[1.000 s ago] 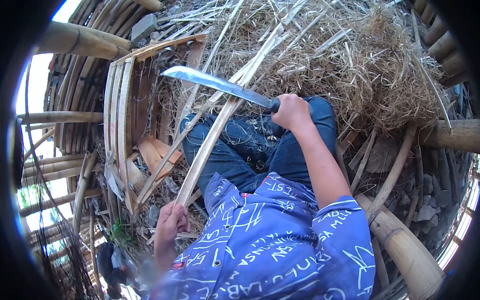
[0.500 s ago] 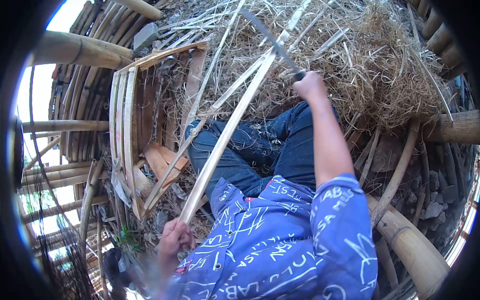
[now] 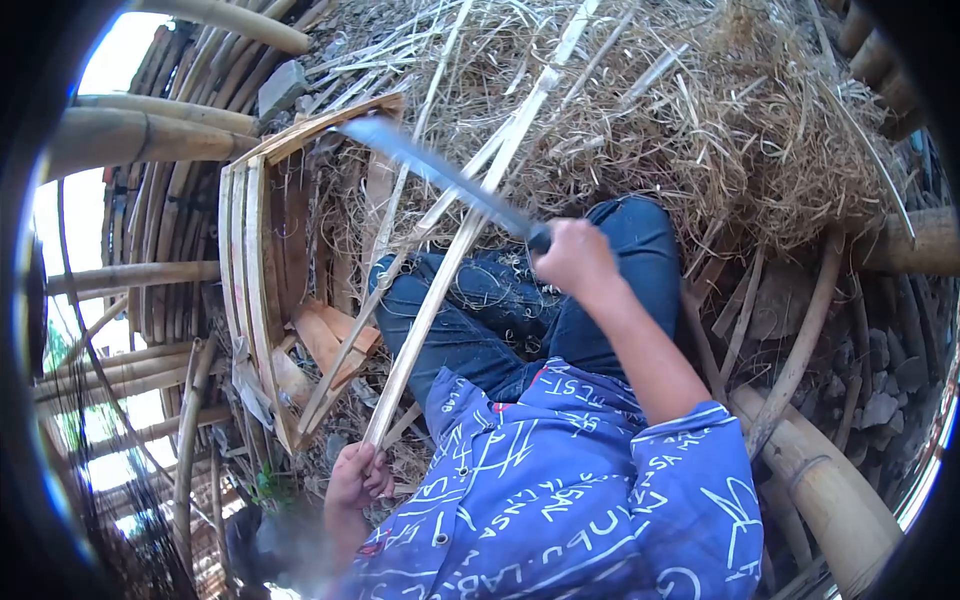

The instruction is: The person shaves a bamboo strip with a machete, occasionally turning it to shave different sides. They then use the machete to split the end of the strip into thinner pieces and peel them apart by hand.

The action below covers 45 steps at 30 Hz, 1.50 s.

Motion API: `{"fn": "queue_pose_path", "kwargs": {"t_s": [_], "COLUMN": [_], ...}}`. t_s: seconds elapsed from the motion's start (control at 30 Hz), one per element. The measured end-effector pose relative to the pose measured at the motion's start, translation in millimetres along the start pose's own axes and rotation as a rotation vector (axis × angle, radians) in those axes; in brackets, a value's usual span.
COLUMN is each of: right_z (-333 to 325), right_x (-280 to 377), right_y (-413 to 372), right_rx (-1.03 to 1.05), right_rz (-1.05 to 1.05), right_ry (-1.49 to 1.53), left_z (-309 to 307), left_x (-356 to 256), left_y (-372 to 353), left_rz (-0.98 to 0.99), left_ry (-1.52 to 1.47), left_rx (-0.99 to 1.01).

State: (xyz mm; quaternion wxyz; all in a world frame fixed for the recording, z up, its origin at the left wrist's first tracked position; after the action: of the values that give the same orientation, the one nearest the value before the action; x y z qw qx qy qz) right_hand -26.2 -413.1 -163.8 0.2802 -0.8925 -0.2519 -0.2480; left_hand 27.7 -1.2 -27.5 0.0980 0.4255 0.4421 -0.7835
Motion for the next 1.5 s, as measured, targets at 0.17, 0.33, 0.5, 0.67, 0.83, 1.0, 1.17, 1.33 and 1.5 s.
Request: {"fn": "queue_pose_path", "kwargs": {"t_s": [0.17,0.33,0.5,0.67,0.83,1.0,1.17,1.33,1.5], "right_z": [18,24,-5,-27,-18,-18,-44,-53,-61], "right_x": [24,16,0,-2,16,29,23,13,33], "right_y": [-51,-5,65,86,24,-23,10,34,-8], "right_rx": [0.155,-0.011,-0.053,-0.124,0.001,0.112,-0.02,-0.12,-0.043], "right_rz": [-0.283,-0.348,0.124,0.197,-0.027,-0.197,-0.094,0.041,-0.11], "right_ry": [-0.028,-0.188,-0.048,-0.067,-0.022,-0.136,-0.313,-0.355,-0.289], "left_z": [2,6,5,8,17,20,29,32,29], "left_x": [-4,-4,3,3,-11,-18,-19,-17,-28], "left_y": [1,3,0,0,-5,-11,-15,-9,-19], "left_rz": [0.002,0.028,0.016,0.038,0.149,0.247,0.277,0.26,0.341], "left_ry": [0.031,0.059,0.059,0.084,0.416,0.743,0.892,0.907,1.047], "left_rx": [-0.028,-0.054,0.012,0.0,-0.16,-0.197,-0.183,-0.138,-0.22]}}
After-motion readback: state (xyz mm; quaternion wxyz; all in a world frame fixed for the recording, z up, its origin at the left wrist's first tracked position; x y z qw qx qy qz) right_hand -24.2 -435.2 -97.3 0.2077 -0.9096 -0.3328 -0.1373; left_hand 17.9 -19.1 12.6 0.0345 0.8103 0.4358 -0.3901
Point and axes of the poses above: each hand's wrist, its own y-axis towards the middle knuckle, its own z-axis out of the palm, x = y × z, the point moved 1 cm from there along y, towards the middle knuckle, and after that the axes turned 14 degrees about z, right-handed, at the moved point
